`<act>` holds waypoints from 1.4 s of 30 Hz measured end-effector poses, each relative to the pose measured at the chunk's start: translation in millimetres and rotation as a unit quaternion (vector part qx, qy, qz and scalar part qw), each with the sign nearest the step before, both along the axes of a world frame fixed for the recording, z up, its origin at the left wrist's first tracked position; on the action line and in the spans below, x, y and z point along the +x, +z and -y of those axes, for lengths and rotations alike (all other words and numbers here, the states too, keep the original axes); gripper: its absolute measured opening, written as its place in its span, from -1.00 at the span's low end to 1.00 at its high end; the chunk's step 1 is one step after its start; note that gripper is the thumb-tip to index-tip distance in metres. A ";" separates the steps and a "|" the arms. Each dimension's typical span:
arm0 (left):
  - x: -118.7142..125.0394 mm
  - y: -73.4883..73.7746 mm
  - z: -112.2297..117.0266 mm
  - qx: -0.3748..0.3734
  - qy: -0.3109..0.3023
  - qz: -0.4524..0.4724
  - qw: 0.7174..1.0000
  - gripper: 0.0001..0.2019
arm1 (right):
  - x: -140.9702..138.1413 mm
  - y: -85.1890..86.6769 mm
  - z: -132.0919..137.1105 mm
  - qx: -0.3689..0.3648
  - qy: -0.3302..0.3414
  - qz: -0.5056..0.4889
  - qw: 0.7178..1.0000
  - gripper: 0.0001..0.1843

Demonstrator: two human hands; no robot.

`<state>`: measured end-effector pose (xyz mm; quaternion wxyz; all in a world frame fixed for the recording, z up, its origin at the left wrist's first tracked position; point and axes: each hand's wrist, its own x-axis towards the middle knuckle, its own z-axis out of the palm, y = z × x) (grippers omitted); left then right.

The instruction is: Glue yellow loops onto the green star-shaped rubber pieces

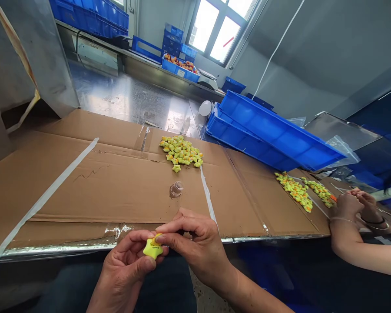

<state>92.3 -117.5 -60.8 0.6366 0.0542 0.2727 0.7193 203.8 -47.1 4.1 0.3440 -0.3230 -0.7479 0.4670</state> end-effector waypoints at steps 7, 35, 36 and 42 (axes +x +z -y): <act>-0.4 -0.4 2.4 -0.009 0.004 -0.025 1.000 -0.73 | 2.6 2.1 -2.1 0.082 0.024 0.046 0.995 -0.95; -14.1 7.5 4.5 -0.022 -0.076 0.046 0.996 -0.70 | -7.3 6.8 8.2 -0.047 0.017 -0.058 0.997 -0.82; -15.0 7.4 5.0 -0.024 -0.088 0.056 0.994 -0.71 | -8.1 5.3 9.9 -0.058 0.015 -0.075 0.995 -0.83; -18.8 -0.5 8.4 0.009 -0.147 0.107 0.983 -0.79 | -8.6 -4.3 16.5 -0.074 0.021 -0.104 0.992 -0.86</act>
